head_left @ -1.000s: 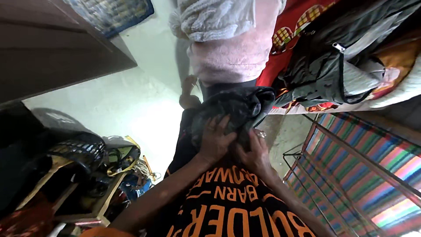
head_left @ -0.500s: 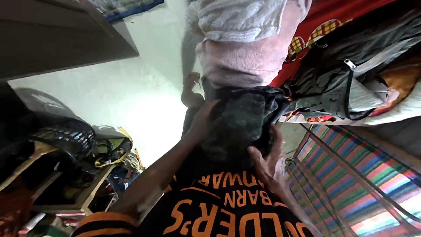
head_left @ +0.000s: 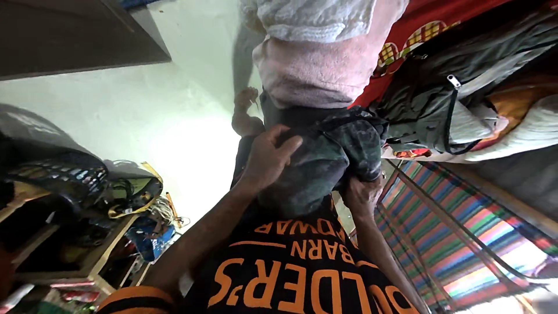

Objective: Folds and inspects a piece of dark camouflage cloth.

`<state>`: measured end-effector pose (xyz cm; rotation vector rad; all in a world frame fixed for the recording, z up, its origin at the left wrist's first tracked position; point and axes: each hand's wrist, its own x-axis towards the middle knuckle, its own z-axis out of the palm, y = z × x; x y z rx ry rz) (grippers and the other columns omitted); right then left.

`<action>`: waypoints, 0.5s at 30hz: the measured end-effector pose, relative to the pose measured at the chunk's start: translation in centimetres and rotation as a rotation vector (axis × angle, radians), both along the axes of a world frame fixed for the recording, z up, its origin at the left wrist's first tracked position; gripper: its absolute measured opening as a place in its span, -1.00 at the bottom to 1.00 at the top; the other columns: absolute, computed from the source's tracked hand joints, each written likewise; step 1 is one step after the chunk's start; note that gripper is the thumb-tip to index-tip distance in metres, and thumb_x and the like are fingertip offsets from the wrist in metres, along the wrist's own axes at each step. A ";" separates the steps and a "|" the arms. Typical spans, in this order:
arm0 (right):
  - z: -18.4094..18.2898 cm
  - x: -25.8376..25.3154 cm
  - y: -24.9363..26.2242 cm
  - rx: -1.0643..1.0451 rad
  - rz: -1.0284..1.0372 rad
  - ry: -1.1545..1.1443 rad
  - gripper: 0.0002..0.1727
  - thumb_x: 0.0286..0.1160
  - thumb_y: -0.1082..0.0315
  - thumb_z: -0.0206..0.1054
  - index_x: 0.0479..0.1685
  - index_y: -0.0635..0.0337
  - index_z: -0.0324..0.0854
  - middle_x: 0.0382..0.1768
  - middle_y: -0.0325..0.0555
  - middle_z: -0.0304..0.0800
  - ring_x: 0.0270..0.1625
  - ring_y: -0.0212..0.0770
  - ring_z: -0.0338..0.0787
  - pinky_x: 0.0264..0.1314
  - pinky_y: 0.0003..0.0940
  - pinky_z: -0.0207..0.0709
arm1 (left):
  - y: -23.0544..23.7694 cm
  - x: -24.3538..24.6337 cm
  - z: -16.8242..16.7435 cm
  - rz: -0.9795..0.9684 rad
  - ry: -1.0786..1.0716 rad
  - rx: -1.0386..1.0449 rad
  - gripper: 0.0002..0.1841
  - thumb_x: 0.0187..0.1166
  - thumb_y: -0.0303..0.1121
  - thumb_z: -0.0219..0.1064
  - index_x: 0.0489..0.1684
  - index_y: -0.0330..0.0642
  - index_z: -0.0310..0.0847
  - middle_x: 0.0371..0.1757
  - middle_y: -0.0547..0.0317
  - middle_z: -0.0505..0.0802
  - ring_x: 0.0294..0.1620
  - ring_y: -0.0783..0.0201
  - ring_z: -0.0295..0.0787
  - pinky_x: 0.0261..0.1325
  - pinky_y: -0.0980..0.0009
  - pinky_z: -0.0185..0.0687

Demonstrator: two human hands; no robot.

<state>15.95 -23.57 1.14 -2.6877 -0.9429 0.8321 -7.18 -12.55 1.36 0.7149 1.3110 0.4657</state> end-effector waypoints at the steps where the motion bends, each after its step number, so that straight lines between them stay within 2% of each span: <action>1: 0.0 0.0 -0.2 0.014 -0.007 0.004 -0.33 0.12 0.18 0.59 0.23 0.44 0.61 0.06 0.25 0.79 0.17 0.05 0.80 0.32 0.03 0.62 | -0.2 0.3 -0.4 0.028 0.053 0.037 -0.86 0.67 -0.36 0.33 0.03 -0.18 0.68 -0.47 0.24 0.74 -0.62 0.45 0.58 -0.54 0.55 0.56; 2: 0.1 -0.1 -0.4 0.015 -0.022 0.014 -0.34 0.12 0.19 0.59 0.23 0.45 0.60 0.06 0.24 0.79 0.17 0.02 0.80 0.32 0.02 0.63 | -0.4 0.6 -1.0 0.040 0.112 0.093 -0.83 0.68 -0.37 0.32 0.08 -0.21 0.66 -0.35 0.21 0.78 -0.51 0.45 0.64 -0.42 0.52 0.63; 4: 0.2 -0.3 -0.4 0.003 -0.039 0.014 -0.33 0.14 0.21 0.58 0.25 0.46 0.58 0.07 0.25 0.79 0.17 0.03 0.80 0.32 0.04 0.63 | -0.6 1.2 -1.8 0.029 0.188 0.204 -0.77 0.66 -0.45 0.30 0.19 -0.29 0.62 -0.03 0.08 0.82 -0.13 0.40 0.78 -0.01 0.43 0.74; 5: 0.2 -0.4 -0.5 0.004 -0.037 0.008 -0.33 0.14 0.21 0.57 0.26 0.47 0.58 0.06 0.26 0.79 0.17 0.03 0.81 0.32 0.04 0.63 | -0.6 1.4 -2.0 0.031 0.203 0.239 -0.75 0.64 -0.49 0.30 0.21 -0.31 0.61 0.05 0.03 0.81 -0.02 0.37 0.79 0.09 0.40 0.74; 7: 0.1 -0.4 -0.7 0.018 -0.025 -0.001 -0.32 0.14 0.23 0.58 0.27 0.49 0.56 0.06 0.27 0.79 0.16 0.03 0.82 0.32 0.02 0.64 | -0.5 1.6 -2.1 0.001 0.249 0.300 -0.71 0.61 -0.49 0.34 0.25 -0.29 0.59 0.14 0.01 0.79 0.08 0.34 0.78 0.15 0.40 0.74; 8: 0.1 -0.5 -0.8 0.031 -0.010 -0.003 -0.33 0.15 0.23 0.57 0.26 0.50 0.56 0.06 0.29 0.79 0.16 0.04 0.81 0.32 0.01 0.64 | -0.3 1.6 -2.0 -0.070 0.292 0.355 -0.64 0.60 -0.42 0.37 0.33 -0.30 0.57 0.26 -0.02 0.76 0.20 0.28 0.75 0.26 0.34 0.71; 10: 0.1 -0.8 -0.8 0.065 0.030 -0.022 -0.36 0.15 0.24 0.55 0.21 0.52 0.59 0.04 0.33 0.78 0.15 0.09 0.81 0.30 0.03 0.64 | 0.4 2.0 -1.7 -0.233 0.394 0.528 -0.45 0.54 -0.22 0.41 0.47 -0.32 0.53 0.55 -0.19 0.59 0.55 0.00 0.54 0.57 0.08 0.45; 11: 0.1 -1.0 -0.9 0.088 0.054 -0.036 -0.38 0.15 0.22 0.55 0.17 0.52 0.62 0.02 0.34 0.79 0.13 0.10 0.81 0.29 0.05 0.64 | 0.5 2.6 -1.3 -0.275 0.415 0.612 -0.41 0.52 -0.13 0.43 0.48 -0.30 0.54 0.59 -0.25 0.54 0.62 -0.11 0.45 0.64 -0.03 0.35; 12: 0.0 -1.3 -1.2 0.120 0.085 -0.045 -0.40 0.15 0.19 0.55 0.14 0.50 0.65 0.00 0.32 0.80 0.10 0.09 0.81 0.27 0.04 0.64 | 0.4 3.3 -0.8 -0.286 0.402 0.687 -0.42 0.50 -0.09 0.44 0.42 -0.28 0.59 0.56 -0.28 0.56 0.61 -0.16 0.44 0.65 -0.09 0.33; 13: 0.1 -1.5 -1.4 0.155 0.122 -0.045 -0.40 0.18 0.15 0.55 0.12 0.49 0.67 0.00 0.32 0.79 0.09 0.08 0.81 0.25 0.03 0.65 | -0.1 4.2 -0.2 -0.290 0.367 0.751 -0.46 0.47 -0.07 0.46 0.34 -0.23 0.67 0.47 -0.24 0.63 0.56 -0.15 0.48 0.63 -0.11 0.35; 15: 0.5 -1.9 -1.5 0.233 0.224 -0.071 -0.41 0.20 0.07 0.52 0.03 0.48 0.71 -0.04 0.34 0.79 0.06 0.05 0.81 0.22 -0.07 0.63 | -1.6 6.3 1.0 -0.378 0.301 0.819 -0.52 0.50 0.06 0.43 0.29 0.03 0.76 0.40 -0.08 0.72 0.53 -0.06 0.53 0.61 -0.11 0.35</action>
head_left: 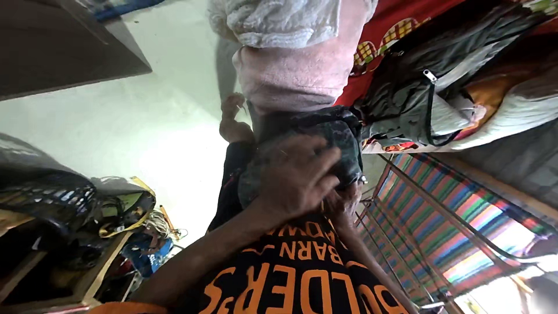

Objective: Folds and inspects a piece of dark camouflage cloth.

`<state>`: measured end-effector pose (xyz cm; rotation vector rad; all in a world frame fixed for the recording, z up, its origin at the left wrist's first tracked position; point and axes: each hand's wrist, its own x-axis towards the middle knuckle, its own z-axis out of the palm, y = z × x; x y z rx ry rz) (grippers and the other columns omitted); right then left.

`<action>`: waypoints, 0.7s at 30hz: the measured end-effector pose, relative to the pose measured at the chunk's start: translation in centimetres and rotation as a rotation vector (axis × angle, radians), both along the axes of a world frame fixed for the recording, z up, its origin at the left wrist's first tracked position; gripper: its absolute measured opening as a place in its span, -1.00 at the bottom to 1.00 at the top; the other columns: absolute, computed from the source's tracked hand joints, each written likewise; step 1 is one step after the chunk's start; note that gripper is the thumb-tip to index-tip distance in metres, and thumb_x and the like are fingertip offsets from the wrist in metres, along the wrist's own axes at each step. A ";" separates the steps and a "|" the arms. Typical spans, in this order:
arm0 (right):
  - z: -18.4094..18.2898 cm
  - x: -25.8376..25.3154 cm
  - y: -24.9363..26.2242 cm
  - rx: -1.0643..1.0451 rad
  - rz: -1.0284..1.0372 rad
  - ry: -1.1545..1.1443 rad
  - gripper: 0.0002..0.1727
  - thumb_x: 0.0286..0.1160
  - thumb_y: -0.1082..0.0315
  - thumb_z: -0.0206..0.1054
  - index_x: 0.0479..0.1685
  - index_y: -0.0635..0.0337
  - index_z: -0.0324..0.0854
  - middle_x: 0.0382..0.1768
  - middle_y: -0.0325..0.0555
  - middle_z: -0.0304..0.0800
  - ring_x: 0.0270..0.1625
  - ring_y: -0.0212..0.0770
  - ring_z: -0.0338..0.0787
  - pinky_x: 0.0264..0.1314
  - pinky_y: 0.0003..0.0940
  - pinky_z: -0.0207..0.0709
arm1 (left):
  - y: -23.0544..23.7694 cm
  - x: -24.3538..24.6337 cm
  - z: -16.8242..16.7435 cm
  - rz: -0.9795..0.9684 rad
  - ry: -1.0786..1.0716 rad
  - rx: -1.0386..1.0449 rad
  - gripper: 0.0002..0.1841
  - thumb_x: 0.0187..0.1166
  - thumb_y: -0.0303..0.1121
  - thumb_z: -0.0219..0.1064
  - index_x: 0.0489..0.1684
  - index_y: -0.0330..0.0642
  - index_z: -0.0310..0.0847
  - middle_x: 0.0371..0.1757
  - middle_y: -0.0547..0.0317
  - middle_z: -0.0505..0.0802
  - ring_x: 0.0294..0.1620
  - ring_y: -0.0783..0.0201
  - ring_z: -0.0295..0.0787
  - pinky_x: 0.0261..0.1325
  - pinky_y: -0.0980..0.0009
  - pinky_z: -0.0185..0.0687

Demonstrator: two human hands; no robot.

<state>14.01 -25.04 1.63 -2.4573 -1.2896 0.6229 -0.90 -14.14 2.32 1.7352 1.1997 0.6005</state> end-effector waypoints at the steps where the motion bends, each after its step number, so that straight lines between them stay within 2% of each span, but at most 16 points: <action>1: 0.8 -0.2 0.3 -0.003 0.047 0.002 -0.41 0.24 0.04 0.51 0.00 0.48 0.73 -0.04 0.35 0.80 0.06 0.03 0.82 0.24 -0.15 0.62 | -0.8 0.9 0.3 -0.060 0.014 -0.013 -0.50 0.52 0.17 0.38 0.33 0.16 0.76 0.44 -0.02 0.71 0.55 -0.05 0.51 0.61 -0.11 0.32; 3: 2.2 -0.6 0.9 -0.014 0.105 0.060 -0.41 0.17 0.00 0.51 -0.08 0.45 0.79 0.01 0.40 0.80 0.09 0.04 0.83 0.24 -0.22 0.63 | -1.7 2.0 -0.1 -0.124 0.080 -0.081 -0.44 0.47 0.27 0.37 0.40 0.27 0.73 0.58 -0.02 0.61 0.62 -0.08 0.44 0.61 -0.15 0.29; 4: 1.9 -0.2 -0.1 -0.015 0.113 0.136 -0.35 0.20 -0.11 0.51 -0.01 0.39 0.77 0.15 0.43 0.71 0.22 0.06 0.74 0.32 -0.18 0.57 | -1.8 2.0 -0.8 -0.111 0.081 -0.120 -0.50 0.47 0.15 0.43 0.33 0.21 0.76 0.58 -0.05 0.60 0.63 -0.12 0.44 0.61 -0.17 0.31; 6: 1.6 1.1 -1.0 -0.005 0.044 0.330 -0.19 0.17 -0.24 0.56 0.19 0.34 0.75 0.31 0.35 0.66 0.40 -0.05 0.66 0.48 -0.22 0.52 | -1.7 1.1 -2.5 0.012 0.010 -0.185 -0.70 0.42 -0.23 0.52 0.06 -0.10 0.83 0.46 -0.15 0.69 0.54 -0.12 0.56 0.55 -0.08 0.47; 7: 1.6 2.0 -1.1 0.009 -0.032 0.404 -0.20 0.16 -0.19 0.61 0.21 0.36 0.73 0.29 0.22 0.72 0.38 -0.18 0.70 0.47 -0.30 0.57 | -1.5 0.3 -3.1 0.084 -0.036 -0.227 -0.73 0.38 -0.36 0.51 0.00 -0.26 0.79 0.41 -0.22 0.70 0.48 -0.09 0.61 0.51 0.01 0.55; 8: 1.6 2.7 -1.0 0.022 -0.130 0.469 -0.29 0.17 -0.01 0.64 0.20 0.39 0.70 0.22 0.09 0.78 0.29 -0.30 0.75 0.40 -0.37 0.65 | -1.4 -0.5 -3.6 0.145 -0.078 -0.271 -0.72 0.38 -0.42 0.49 0.01 -0.35 0.73 0.39 -0.25 0.68 0.46 -0.03 0.62 0.49 0.11 0.59; 10: 1.4 3.6 -0.2 0.071 -0.359 0.589 -0.59 0.25 0.42 0.51 0.12 0.38 0.67 0.07 -0.10 0.83 0.09 -0.38 0.83 0.19 -0.41 0.75 | -1.3 -1.9 -4.5 0.242 -0.163 -0.357 -0.66 0.41 -0.44 0.44 0.11 -0.42 0.65 0.42 -0.20 0.66 0.47 0.09 0.60 0.50 0.22 0.57; 11: 1.3 3.7 0.3 0.095 -0.462 0.644 -0.67 0.30 0.54 0.40 0.08 0.35 0.65 0.01 -0.16 0.83 -0.01 -0.39 0.84 0.08 -0.42 0.78 | -1.3 -2.2 -4.7 0.285 -0.216 -0.391 -0.64 0.42 -0.46 0.44 0.15 -0.42 0.63 0.43 -0.16 0.66 0.47 0.14 0.60 0.50 0.25 0.58; 12: 1.3 3.8 0.7 0.113 -0.533 0.684 -0.72 0.34 0.59 0.34 0.06 0.31 0.63 -0.04 -0.20 0.83 -0.08 -0.40 0.84 0.01 -0.43 0.80 | -1.2 -2.4 -4.7 0.320 -0.270 -0.432 -0.63 0.43 -0.50 0.42 0.21 -0.40 0.61 0.44 -0.11 0.66 0.47 0.19 0.60 0.49 0.27 0.59; 14: 1.3 3.9 1.2 0.123 -0.569 0.675 -0.72 0.39 0.59 0.30 0.08 0.32 0.61 -0.05 -0.19 0.81 -0.08 -0.39 0.84 -0.01 -0.44 0.80 | -0.9 -2.5 -4.5 0.367 -0.353 -0.506 -0.61 0.49 -0.55 0.35 0.32 -0.37 0.55 0.44 -0.02 0.66 0.44 0.26 0.62 0.47 0.29 0.61; 16: 1.4 3.7 1.4 0.120 -0.473 0.567 -0.66 0.46 0.46 0.33 0.21 0.38 0.58 0.10 -0.10 0.77 0.09 -0.40 0.81 0.16 -0.47 0.75 | -0.6 -2.7 -4.1 0.375 -0.362 -0.549 -0.61 0.58 -0.54 0.25 0.39 -0.33 0.52 0.47 0.01 0.66 0.47 0.28 0.61 0.48 0.28 0.60; 17: 1.5 3.9 1.3 0.118 -0.355 0.477 -0.54 0.50 0.30 0.33 0.31 0.42 0.56 0.26 0.00 0.71 0.28 -0.36 0.74 0.34 -0.44 0.65 | -0.5 -2.8 -4.0 0.373 -0.350 -0.552 -0.63 0.61 -0.53 0.22 0.38 -0.34 0.54 0.48 0.00 0.65 0.48 0.28 0.60 0.49 0.27 0.59; 19: 1.7 4.1 1.7 0.113 -0.077 0.277 -0.21 0.50 -0.14 0.31 0.50 0.38 0.51 0.57 0.29 0.45 0.64 -0.07 0.46 0.65 -0.18 0.37 | -0.2 -2.8 -3.6 0.368 -0.319 -0.554 -0.68 0.66 -0.48 0.17 0.31 -0.35 0.60 0.46 0.00 0.64 0.45 0.31 0.59 0.48 0.31 0.57; 20: 1.8 4.1 2.1 0.112 0.048 0.216 -0.11 0.45 -0.28 0.35 0.55 0.30 0.49 0.66 0.35 0.32 0.73 0.06 0.34 0.73 -0.06 0.28 | 0.0 -2.9 -3.3 0.366 -0.298 -0.551 -0.71 0.69 -0.43 0.15 0.23 -0.36 0.64 0.42 0.02 0.65 0.39 0.36 0.61 0.43 0.37 0.58; 21: 1.9 3.8 2.6 0.095 0.154 0.184 -0.07 0.38 -0.33 0.42 0.60 0.21 0.47 0.70 0.35 0.26 0.76 0.12 0.30 0.74 0.03 0.26 | 0.0 -2.9 -3.0 0.362 -0.280 -0.529 -0.73 0.72 -0.40 0.14 0.14 -0.38 0.68 0.35 0.02 0.65 0.32 0.39 0.61 0.38 0.42 0.59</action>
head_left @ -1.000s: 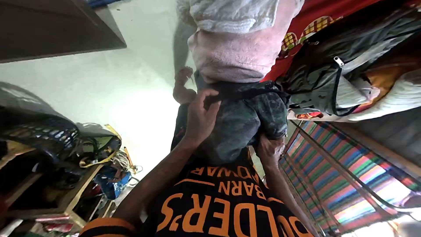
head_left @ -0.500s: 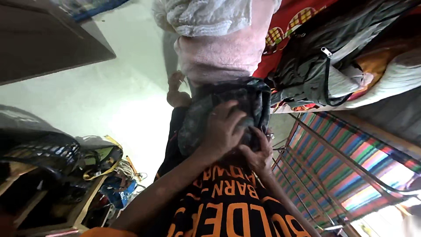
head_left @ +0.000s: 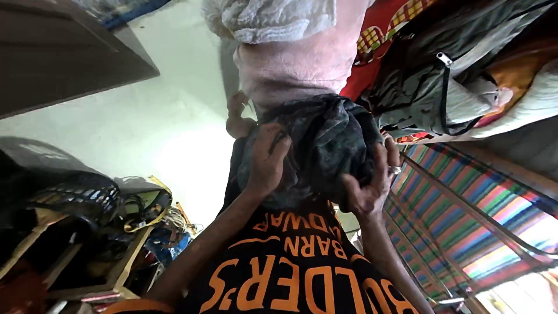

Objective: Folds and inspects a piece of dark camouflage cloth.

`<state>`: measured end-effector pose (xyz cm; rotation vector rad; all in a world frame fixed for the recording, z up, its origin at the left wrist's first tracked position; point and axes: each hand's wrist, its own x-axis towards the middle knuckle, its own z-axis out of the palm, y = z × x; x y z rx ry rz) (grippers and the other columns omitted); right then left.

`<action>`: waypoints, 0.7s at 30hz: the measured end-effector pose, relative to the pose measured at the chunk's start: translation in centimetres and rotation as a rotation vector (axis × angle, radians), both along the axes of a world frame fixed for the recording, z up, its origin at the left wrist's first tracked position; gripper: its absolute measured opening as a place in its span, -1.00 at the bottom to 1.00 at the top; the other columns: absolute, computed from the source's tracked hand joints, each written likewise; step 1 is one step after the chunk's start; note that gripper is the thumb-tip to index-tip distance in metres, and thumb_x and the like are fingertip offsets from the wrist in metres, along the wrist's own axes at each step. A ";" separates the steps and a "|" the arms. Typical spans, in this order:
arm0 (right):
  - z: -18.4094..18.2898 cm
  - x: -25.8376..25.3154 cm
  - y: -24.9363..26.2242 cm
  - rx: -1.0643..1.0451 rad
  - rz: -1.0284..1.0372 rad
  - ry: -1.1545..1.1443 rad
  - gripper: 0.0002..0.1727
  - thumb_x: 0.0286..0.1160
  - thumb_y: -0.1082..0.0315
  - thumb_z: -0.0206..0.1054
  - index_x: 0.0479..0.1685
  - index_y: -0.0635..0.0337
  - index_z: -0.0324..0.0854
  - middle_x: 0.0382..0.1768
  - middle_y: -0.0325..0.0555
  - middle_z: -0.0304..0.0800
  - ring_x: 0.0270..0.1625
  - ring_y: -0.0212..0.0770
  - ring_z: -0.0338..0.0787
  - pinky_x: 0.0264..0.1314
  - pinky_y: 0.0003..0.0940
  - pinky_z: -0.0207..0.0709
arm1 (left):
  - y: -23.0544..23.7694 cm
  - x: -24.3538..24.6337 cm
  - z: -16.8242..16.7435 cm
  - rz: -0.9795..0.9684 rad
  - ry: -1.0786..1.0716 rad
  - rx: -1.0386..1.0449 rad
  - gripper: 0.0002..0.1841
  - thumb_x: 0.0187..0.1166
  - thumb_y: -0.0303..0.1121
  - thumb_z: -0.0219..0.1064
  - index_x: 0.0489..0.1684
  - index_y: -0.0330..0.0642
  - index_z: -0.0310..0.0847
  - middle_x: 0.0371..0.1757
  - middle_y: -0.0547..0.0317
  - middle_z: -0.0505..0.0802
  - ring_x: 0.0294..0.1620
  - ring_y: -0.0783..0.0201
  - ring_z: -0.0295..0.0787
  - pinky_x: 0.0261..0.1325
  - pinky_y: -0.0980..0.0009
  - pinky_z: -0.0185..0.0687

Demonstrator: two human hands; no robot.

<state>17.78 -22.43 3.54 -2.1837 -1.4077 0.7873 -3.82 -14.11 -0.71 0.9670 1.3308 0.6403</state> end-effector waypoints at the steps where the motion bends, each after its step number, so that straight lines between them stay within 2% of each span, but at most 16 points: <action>1: -0.1 -0.6 0.5 -0.017 0.094 -0.028 -0.06 0.31 -0.27 0.49 0.61 0.20 0.49 0.68 0.37 0.30 0.70 0.19 0.38 0.65 0.11 0.37 | 0.1 0.0 0.2 -0.013 0.023 0.048 -0.72 0.72 -0.39 0.13 0.03 -0.40 0.70 0.28 0.01 0.67 0.27 0.39 0.61 0.34 0.45 0.58; 2: -0.3 -1.5 0.9 -0.047 0.187 -0.045 -0.10 0.28 -0.19 0.52 0.61 0.17 0.51 0.66 0.33 0.38 0.63 0.20 0.50 0.53 0.13 0.50 | 0.1 0.0 0.4 -0.033 0.042 0.127 -0.72 0.69 -0.39 0.13 -0.08 -0.42 0.73 0.20 -0.01 0.68 0.24 0.37 0.60 0.33 0.47 0.55; 4: -0.5 -3.5 1.6 -0.101 0.360 -0.088 -0.24 0.30 -0.04 0.49 0.54 0.15 0.60 0.56 0.25 0.56 0.44 0.23 0.70 0.26 0.16 0.66 | 0.0 0.0 1.2 -0.074 0.048 0.307 -0.70 0.64 -0.39 0.15 -0.07 -0.42 0.79 0.09 -0.05 0.73 0.19 0.32 0.62 0.33 0.46 0.54; 5: -0.6 -4.7 1.9 -0.107 0.421 -0.106 -0.38 0.34 0.02 0.45 0.41 0.12 0.71 0.47 0.22 0.66 0.34 0.23 0.76 0.15 0.16 0.70 | 0.2 0.1 1.6 -0.081 0.026 0.377 -0.70 0.65 -0.37 0.17 -0.03 -0.38 0.80 0.04 0.01 0.72 0.16 0.35 0.61 0.30 0.49 0.53; 7: -1.0 -7.3 1.7 -0.110 0.487 -0.166 -0.72 0.40 0.11 0.40 -0.09 0.06 0.86 0.06 0.11 0.89 0.05 0.19 0.86 -0.11 0.11 0.72 | 0.0 0.5 2.2 -0.081 -0.040 0.434 -0.73 0.70 -0.32 0.21 0.00 -0.29 0.79 0.01 0.11 0.68 0.13 0.41 0.58 0.27 0.53 0.51; 8: -1.1 -8.6 1.4 -0.166 0.519 -0.211 -0.79 0.38 0.18 0.38 -0.32 0.10 0.84 -0.19 0.08 0.90 -0.08 0.21 0.87 -0.21 0.12 0.70 | -0.5 0.8 2.2 -0.089 -0.066 0.432 -0.74 0.70 -0.32 0.21 -0.01 -0.27 0.80 0.02 0.12 0.68 0.13 0.41 0.58 0.27 0.52 0.52; 9: -1.2 -9.6 1.6 -0.267 0.568 -0.254 -0.80 0.36 0.26 0.37 -0.40 0.18 0.83 -0.34 0.13 0.88 -0.20 0.24 0.88 -0.32 0.12 0.67 | -1.2 1.1 1.9 -0.102 -0.082 0.425 -0.75 0.67 -0.35 0.22 -0.02 -0.27 0.81 0.04 0.09 0.69 0.14 0.38 0.59 0.29 0.49 0.54; 10: -1.3 -10.2 2.3 -0.394 0.612 -0.256 -0.78 0.44 0.31 0.35 -0.33 0.27 0.84 -0.34 0.21 0.89 -0.23 0.28 0.90 -0.27 0.17 0.67 | -1.7 1.4 1.4 -0.123 -0.078 0.419 -0.75 0.67 -0.36 0.22 -0.03 -0.27 0.82 0.07 0.05 0.71 0.17 0.35 0.62 0.32 0.45 0.56; 11: -1.7 -10.5 2.4 -0.426 0.635 -0.249 -0.77 0.46 0.32 0.34 -0.28 0.29 0.85 -0.33 0.21 0.90 -0.23 0.26 0.90 -0.22 0.17 0.67 | -2.0 1.5 0.8 -0.147 -0.055 0.413 -0.75 0.68 -0.37 0.22 -0.02 -0.28 0.83 0.09 0.00 0.74 0.19 0.30 0.64 0.35 0.41 0.57; 13: -2.4 -9.4 1.4 -0.276 0.611 -0.135 -0.77 0.45 0.29 0.34 -0.30 0.25 0.85 -0.31 0.15 0.90 -0.21 0.18 0.91 -0.20 0.11 0.71 | -2.2 1.6 0.4 -0.189 0.002 0.373 -0.75 0.69 -0.40 0.22 0.02 -0.33 0.81 0.13 -0.06 0.78 0.23 0.25 0.69 0.38 0.36 0.61; 15: -1.6 -7.3 0.2 -0.169 0.497 0.139 -0.71 0.50 0.25 0.35 -0.02 0.24 0.86 0.03 0.23 0.89 0.16 0.21 0.86 0.20 0.11 0.69 | -1.7 1.9 0.3 -0.195 0.012 0.323 -0.74 0.69 -0.45 0.18 0.09 -0.38 0.76 0.18 -0.08 0.79 0.28 0.22 0.70 0.41 0.34 0.61; 17: 0.3 -5.6 -1.2 -0.081 0.303 0.315 -0.58 0.49 0.34 0.42 0.32 0.30 0.73 0.34 0.32 0.73 0.46 0.08 0.72 0.53 -0.06 0.61 | -1.4 2.0 -0.3 -0.185 0.010 0.299 -0.71 0.70 -0.46 0.13 0.13 -0.41 0.74 0.21 -0.09 0.79 0.31 0.23 0.69 0.44 0.36 0.59; 18: 1.8 -5.0 -1.8 -0.050 0.187 0.353 -0.52 0.43 0.39 0.44 0.35 0.38 0.65 0.34 0.31 0.72 0.46 0.00 0.71 0.55 -0.15 0.59 | -1.3 2.0 -0.4 -0.173 0.010 0.294 -0.71 0.71 -0.47 0.12 0.13 -0.42 0.73 0.20 -0.10 0.79 0.30 0.24 0.70 0.44 0.38 0.58; 19: 3.2 -4.7 -2.1 -0.030 0.095 0.387 -0.48 0.38 0.41 0.45 0.35 0.46 0.57 0.25 0.24 0.75 0.38 -0.14 0.73 0.49 -0.27 0.60 | -1.3 2.0 -0.4 -0.161 0.009 0.284 -0.72 0.70 -0.49 0.12 0.13 -0.43 0.72 0.19 -0.10 0.79 0.30 0.25 0.70 0.44 0.39 0.58; 20: 4.2 -4.5 -2.5 -0.035 0.060 0.447 -0.48 0.37 0.42 0.44 0.34 0.46 0.52 0.16 0.11 0.80 0.27 -0.29 0.77 0.41 -0.39 0.65 | -1.2 2.0 -0.3 -0.151 0.003 0.269 -0.72 0.69 -0.51 0.11 0.12 -0.44 0.72 0.19 -0.10 0.79 0.29 0.26 0.70 0.43 0.39 0.58; 21: 4.6 -4.6 -2.9 -0.069 0.077 0.552 -0.56 0.40 0.44 0.42 0.27 0.38 0.57 0.07 -0.01 0.85 0.17 -0.38 0.81 0.30 -0.45 0.71 | -1.1 1.9 -0.2 -0.147 -0.007 0.249 -0.71 0.68 -0.53 0.09 0.13 -0.45 0.70 0.20 -0.09 0.78 0.29 0.27 0.70 0.43 0.40 0.58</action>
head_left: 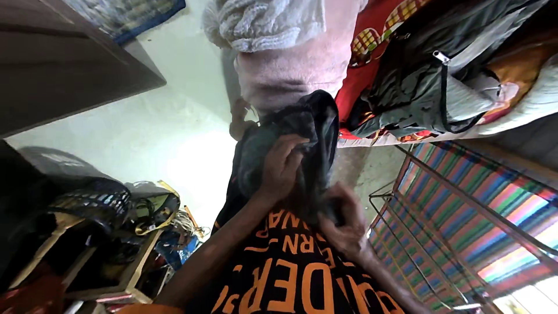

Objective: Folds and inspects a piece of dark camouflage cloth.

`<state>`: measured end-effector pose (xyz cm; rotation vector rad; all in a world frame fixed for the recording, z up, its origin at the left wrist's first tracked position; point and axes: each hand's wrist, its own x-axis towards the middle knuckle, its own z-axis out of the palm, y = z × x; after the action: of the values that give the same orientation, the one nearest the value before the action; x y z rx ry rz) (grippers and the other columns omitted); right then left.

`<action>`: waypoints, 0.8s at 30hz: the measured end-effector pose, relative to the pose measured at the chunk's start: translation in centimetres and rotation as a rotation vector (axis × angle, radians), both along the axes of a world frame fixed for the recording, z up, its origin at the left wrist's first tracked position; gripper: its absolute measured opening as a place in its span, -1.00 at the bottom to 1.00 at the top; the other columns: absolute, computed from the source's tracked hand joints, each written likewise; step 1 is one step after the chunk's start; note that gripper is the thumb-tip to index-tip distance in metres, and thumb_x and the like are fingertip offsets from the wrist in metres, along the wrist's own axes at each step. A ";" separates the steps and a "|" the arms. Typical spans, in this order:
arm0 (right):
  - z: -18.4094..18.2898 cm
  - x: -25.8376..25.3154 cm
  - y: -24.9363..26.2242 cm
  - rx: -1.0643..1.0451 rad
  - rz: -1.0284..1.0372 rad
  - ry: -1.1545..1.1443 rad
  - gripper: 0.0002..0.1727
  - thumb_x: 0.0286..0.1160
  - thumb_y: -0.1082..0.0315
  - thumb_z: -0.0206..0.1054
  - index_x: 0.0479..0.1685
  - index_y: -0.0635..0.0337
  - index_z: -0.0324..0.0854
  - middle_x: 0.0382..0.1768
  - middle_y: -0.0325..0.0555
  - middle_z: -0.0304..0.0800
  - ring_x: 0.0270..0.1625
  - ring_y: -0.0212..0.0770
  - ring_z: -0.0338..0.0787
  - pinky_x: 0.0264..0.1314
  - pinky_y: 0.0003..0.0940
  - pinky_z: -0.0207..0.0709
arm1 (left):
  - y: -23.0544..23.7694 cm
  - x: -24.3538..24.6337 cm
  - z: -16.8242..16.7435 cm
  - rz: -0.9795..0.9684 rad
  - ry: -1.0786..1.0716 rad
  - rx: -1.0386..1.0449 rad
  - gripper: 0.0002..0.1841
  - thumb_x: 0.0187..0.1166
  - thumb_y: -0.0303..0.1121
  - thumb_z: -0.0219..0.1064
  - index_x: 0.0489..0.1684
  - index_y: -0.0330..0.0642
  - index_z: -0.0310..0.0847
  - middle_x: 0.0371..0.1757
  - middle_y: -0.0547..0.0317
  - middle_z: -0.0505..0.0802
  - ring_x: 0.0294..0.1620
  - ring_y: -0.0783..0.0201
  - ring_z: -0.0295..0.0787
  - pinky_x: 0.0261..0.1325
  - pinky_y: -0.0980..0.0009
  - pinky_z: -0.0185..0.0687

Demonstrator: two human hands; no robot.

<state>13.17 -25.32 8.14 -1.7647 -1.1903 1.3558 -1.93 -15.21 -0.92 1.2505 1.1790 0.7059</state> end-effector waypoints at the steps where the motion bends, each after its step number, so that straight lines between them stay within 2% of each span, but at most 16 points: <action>1: -0.4 -0.2 -0.2 -0.053 0.068 0.128 -0.64 0.42 0.47 0.40 0.21 0.31 0.66 0.03 -0.08 0.87 0.12 -0.40 0.83 0.26 -0.45 0.72 | 0.1 -0.1 0.1 -0.003 -0.020 -0.027 -0.70 0.67 -0.52 0.08 0.17 -0.46 0.69 0.23 -0.09 0.78 0.31 0.28 0.69 0.44 0.38 0.58; 3: -2.5 -0.4 0.1 -0.153 0.245 0.227 -0.72 0.36 0.53 0.34 0.03 0.29 0.81 -0.03 -0.08 0.92 0.07 -0.35 0.85 0.24 -0.39 0.72 | 0.0 -0.4 0.5 -0.058 -0.050 -0.104 -0.63 0.63 -0.39 0.16 0.28 -0.43 0.62 0.30 -0.07 0.74 0.35 0.28 0.67 0.46 0.32 0.58; 6: -4.2 -0.9 1.7 -0.190 0.428 0.149 -0.73 0.38 0.46 0.36 0.02 0.29 0.82 -0.04 0.02 0.92 0.10 -0.21 0.86 0.29 -0.27 0.69 | -0.1 -0.3 0.6 -0.159 0.060 -0.056 -0.30 0.36 -0.08 0.55 0.44 -0.38 0.54 0.43 -0.12 0.69 0.50 0.15 0.58 0.56 0.20 0.52; 9: -1.9 0.0 2.3 -0.265 0.666 0.102 -0.55 0.45 0.29 0.34 0.34 0.20 0.71 0.26 0.07 0.81 0.37 -0.05 0.76 0.48 -0.10 0.58 | -1.1 0.0 0.4 -0.243 0.254 0.086 -0.36 0.25 -0.32 0.61 0.42 -0.29 0.60 0.38 -0.17 0.71 0.47 -0.01 0.62 0.51 0.12 0.57; 11: 0.1 2.2 4.0 -0.200 0.755 0.088 -0.49 0.46 0.19 0.36 0.44 0.04 0.70 0.43 -0.08 0.75 0.53 -0.08 0.65 0.60 -0.06 0.49 | -1.4 0.2 -0.2 -0.286 0.327 0.170 -0.42 0.20 -0.45 0.57 0.36 -0.20 0.69 0.34 -0.16 0.73 0.42 -0.07 0.64 0.47 0.04 0.58; 12: 1.0 3.5 5.1 -0.144 0.713 0.058 -0.54 0.49 0.14 0.37 0.38 -0.01 0.76 0.41 -0.15 0.77 0.52 -0.15 0.66 0.59 -0.09 0.52 | -1.6 0.2 -0.4 -0.302 0.352 0.202 -0.43 0.19 -0.47 0.56 0.33 -0.16 0.72 0.33 -0.16 0.73 0.41 -0.10 0.64 0.47 0.01 0.57; 13: 1.6 4.6 6.4 -0.072 0.624 -0.016 -0.63 0.54 0.14 0.36 0.25 0.00 0.82 0.29 -0.18 0.85 0.40 -0.22 0.75 0.46 -0.14 0.63 | -2.0 0.3 -0.4 -0.315 0.371 0.229 -0.44 0.17 -0.47 0.55 0.31 -0.12 0.74 0.33 -0.16 0.73 0.41 -0.13 0.63 0.46 0.00 0.57; 15: 0.0 6.0 9.8 0.114 0.451 -0.294 -0.75 0.51 0.28 0.36 0.00 0.12 0.88 -0.07 -0.11 0.94 -0.08 -0.24 0.91 -0.02 -0.21 0.80 | -2.3 0.6 -0.3 -0.327 0.396 0.244 -0.43 0.12 -0.52 0.60 0.26 -0.09 0.77 0.34 -0.19 0.72 0.42 -0.18 0.62 0.43 -0.02 0.60; 16: -1.7 6.2 11.8 0.150 0.420 -0.408 -0.75 0.50 0.32 0.37 0.03 0.17 0.86 -0.14 -0.03 0.92 -0.22 -0.17 0.88 -0.18 -0.18 0.77 | -2.4 0.6 -0.1 -0.330 0.402 0.237 -0.45 0.14 -0.52 0.60 0.26 -0.08 0.78 0.35 -0.20 0.71 0.43 -0.19 0.62 0.42 -0.02 0.62; 18: -5.2 6.1 15.7 0.073 0.478 -0.504 -0.56 0.58 0.15 0.38 0.34 0.17 0.72 -0.01 0.14 0.82 -0.20 0.02 0.81 -0.19 0.00 0.69 | -2.6 0.6 0.1 -0.331 0.408 0.223 -0.47 0.19 -0.49 0.57 0.27 -0.05 0.78 0.38 -0.23 0.69 0.45 -0.21 0.61 0.42 -0.06 0.61; 19: -7.0 5.9 17.4 0.024 0.543 -0.501 -0.43 0.56 0.01 0.39 0.47 0.14 0.65 0.11 0.22 0.77 -0.07 0.13 0.81 -0.09 0.14 0.68 | -2.5 0.6 0.0 -0.316 0.410 0.224 -0.48 0.20 -0.48 0.56 0.26 -0.04 0.78 0.39 -0.22 0.70 0.45 -0.21 0.61 0.42 -0.07 0.61; 20: -8.4 5.9 18.7 -0.009 0.606 -0.470 -0.38 0.54 -0.08 0.39 0.48 0.11 0.65 0.17 0.24 0.75 0.04 0.18 0.81 0.02 0.21 0.67 | -2.6 0.5 -0.2 -0.297 0.406 0.229 -0.48 0.19 -0.49 0.56 0.26 -0.03 0.78 0.38 -0.22 0.70 0.45 -0.20 0.61 0.43 -0.07 0.60; 21: -9.3 5.9 19.4 -0.037 0.643 -0.400 -0.43 0.52 -0.09 0.41 0.38 0.08 0.73 0.14 0.18 0.76 0.09 0.13 0.80 0.10 0.18 0.66 | -2.8 0.3 -0.2 -0.286 0.398 0.227 -0.47 0.19 -0.50 0.55 0.27 -0.02 0.78 0.37 -0.20 0.70 0.45 -0.20 0.59 0.44 -0.07 0.59; 22: -9.8 6.1 19.5 -0.050 0.635 -0.298 -0.55 0.51 -0.03 0.43 0.21 0.08 0.81 0.03 0.07 0.82 0.03 -0.02 0.81 0.11 0.03 0.67 | -2.9 0.2 -0.2 -0.280 0.392 0.220 -0.44 0.18 -0.50 0.54 0.31 0.00 0.76 0.37 -0.17 0.69 0.46 -0.18 0.58 0.47 -0.05 0.56; 23: -10.0 6.2 19.5 -0.060 0.578 -0.168 -0.67 0.52 0.07 0.44 0.07 0.08 0.85 -0.08 -0.09 0.87 -0.11 -0.26 0.82 0.04 -0.22 0.70 | -2.9 0.1 -0.3 -0.268 0.385 0.213 -0.41 0.18 -0.50 0.53 0.34 0.01 0.74 0.36 -0.15 0.69 0.47 -0.15 0.57 0.48 -0.03 0.55; 24: -10.1 6.4 19.2 -0.096 0.491 -0.030 -0.73 0.55 0.17 0.42 0.04 0.12 0.82 -0.12 -0.17 0.87 -0.22 -0.41 0.80 -0.06 -0.39 0.72 | -2.7 0.1 -0.4 -0.249 0.372 0.203 -0.40 0.18 -0.49 0.53 0.38 -0.01 0.73 0.34 -0.13 0.70 0.45 -0.12 0.58 0.48 -0.01 0.55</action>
<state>19.53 -6.10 -1.94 -1.6202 -1.6754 1.6872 -1.84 -17.91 -1.29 1.7193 1.2399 0.4245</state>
